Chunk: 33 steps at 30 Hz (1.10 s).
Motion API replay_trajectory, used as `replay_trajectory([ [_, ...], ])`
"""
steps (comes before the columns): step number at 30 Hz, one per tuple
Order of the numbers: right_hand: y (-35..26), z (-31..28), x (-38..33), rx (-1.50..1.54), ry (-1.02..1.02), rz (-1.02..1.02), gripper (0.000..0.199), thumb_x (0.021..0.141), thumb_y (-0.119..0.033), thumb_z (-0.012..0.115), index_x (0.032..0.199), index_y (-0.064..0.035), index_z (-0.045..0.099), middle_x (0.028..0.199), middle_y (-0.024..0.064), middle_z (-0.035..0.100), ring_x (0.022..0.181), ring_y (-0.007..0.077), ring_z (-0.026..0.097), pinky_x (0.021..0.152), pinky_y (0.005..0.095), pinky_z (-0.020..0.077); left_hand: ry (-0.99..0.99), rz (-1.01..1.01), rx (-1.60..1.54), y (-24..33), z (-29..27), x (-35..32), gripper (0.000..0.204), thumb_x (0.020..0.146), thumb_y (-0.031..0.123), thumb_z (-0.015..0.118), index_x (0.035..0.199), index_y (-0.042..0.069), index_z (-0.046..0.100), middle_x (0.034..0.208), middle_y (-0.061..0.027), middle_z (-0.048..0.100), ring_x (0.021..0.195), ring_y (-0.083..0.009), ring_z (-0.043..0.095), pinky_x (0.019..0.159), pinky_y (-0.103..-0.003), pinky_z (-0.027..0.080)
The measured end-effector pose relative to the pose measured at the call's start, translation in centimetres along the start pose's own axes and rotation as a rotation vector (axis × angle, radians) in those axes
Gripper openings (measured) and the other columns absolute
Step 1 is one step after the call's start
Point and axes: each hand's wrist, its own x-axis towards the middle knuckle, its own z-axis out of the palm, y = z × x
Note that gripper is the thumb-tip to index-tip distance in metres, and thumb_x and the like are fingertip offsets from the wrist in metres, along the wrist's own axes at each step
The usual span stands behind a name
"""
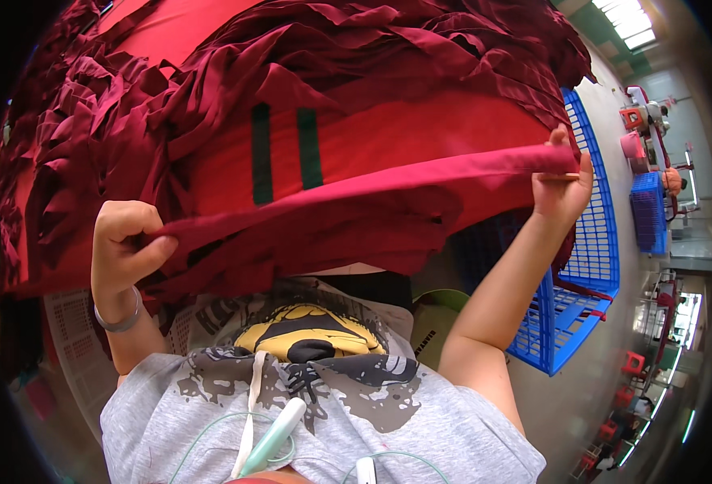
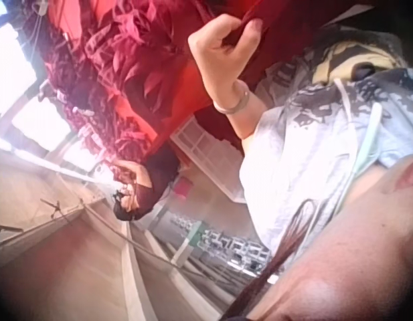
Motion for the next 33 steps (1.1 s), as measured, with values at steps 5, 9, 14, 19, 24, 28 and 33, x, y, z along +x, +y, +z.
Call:
replay_trajectory([
  [5,-11.3,-11.4,0.2,-0.363,0.599,-0.252,0.027,0.093,-0.017,0.058,0.109,0.0042,0.062,0.107,0.0181,0.068,0.101,0.0266,0.066,0.090,0.0474,0.0540,0.101,-0.098,0.249,-0.4,1.3,0.5,0.019,0.072,0.008,0.074,0.065,0.001,0.058,0.056,-0.0080,0.051,0.047,-0.0163,0.049,0.046,-0.028,0.034],
  [9,-15.6,-14.5,1.9,-0.610,0.903,-0.253,0.012,0.091,-0.011,0.057,0.097,-0.0046,0.066,0.091,0.0111,0.071,0.079,0.0229,0.070,0.070,0.0366,0.0598,0.176,0.034,0.598,0.2,2.6,1.4,0.022,0.072,0.016,0.078,0.072,0.003,0.060,0.064,-0.0082,0.057,0.056,-0.0249,0.052,0.056,-0.035,0.040],
  [14,-17.8,-16.4,5.0,-1.261,1.270,-0.328,0.012,0.080,-0.005,0.062,0.071,-0.0099,0.055,0.058,0.0012,0.057,0.039,0.0126,0.051,0.034,0.0236,0.0410,0.075,-0.094,0.659,0.9,2.8,2.2,0.021,0.077,0.024,0.076,0.075,0.008,0.063,0.065,-0.0065,0.060,0.061,-0.0261,0.056,0.060,-0.038,0.043],
  [19,-27.9,-19.4,6.2,-0.799,1.210,-0.051,0.017,0.081,-0.002,0.058,0.068,-0.0080,0.049,0.057,0.0035,0.054,0.037,0.0119,0.047,0.033,0.0196,0.0411,0.122,-0.163,0.803,-2.5,5.5,2.9,0.019,0.082,0.021,0.072,0.092,0.008,0.063,0.084,-0.0088,0.067,0.076,-0.0280,0.062,0.069,-0.038,0.044],
  [24,-20.1,-21.5,10.5,-0.531,1.085,-0.225,0.047,0.103,-0.023,0.035,0.133,0.0137,0.034,0.103,0.0329,0.064,0.072,0.0423,0.070,0.059,0.0435,0.0626,0.078,-0.323,0.914,-0.1,6.5,3.6,0.019,0.082,0.016,0.070,0.098,0.010,0.063,0.094,-0.0052,0.065,0.084,-0.0285,0.061,0.078,-0.036,0.043],
  [28,-15.1,-16.8,10.2,-0.841,1.086,-0.386,0.046,0.099,-0.027,0.051,0.137,-0.0019,0.042,0.114,0.0239,0.064,0.101,0.0369,0.067,0.071,0.0394,0.0594,0.167,-0.163,1.034,-0.5,7.4,2.7,0.013,0.082,0.013,0.070,0.094,0.015,0.066,0.099,-0.0001,0.060,0.092,-0.0208,0.059,0.099,-0.043,0.037],
  [33,-7.9,-5.8,3.4,-1.689,0.796,-0.215,0.047,0.091,-0.035,0.068,0.117,0.0024,0.058,0.091,0.0113,0.069,0.068,0.0167,0.067,0.049,0.0241,0.0432,0.211,0.026,0.998,-0.3,9.2,1.7,0.026,0.081,0.008,0.067,0.104,0.019,0.071,0.131,0.0016,0.057,0.126,-0.0193,0.051,0.118,-0.051,0.011],
])
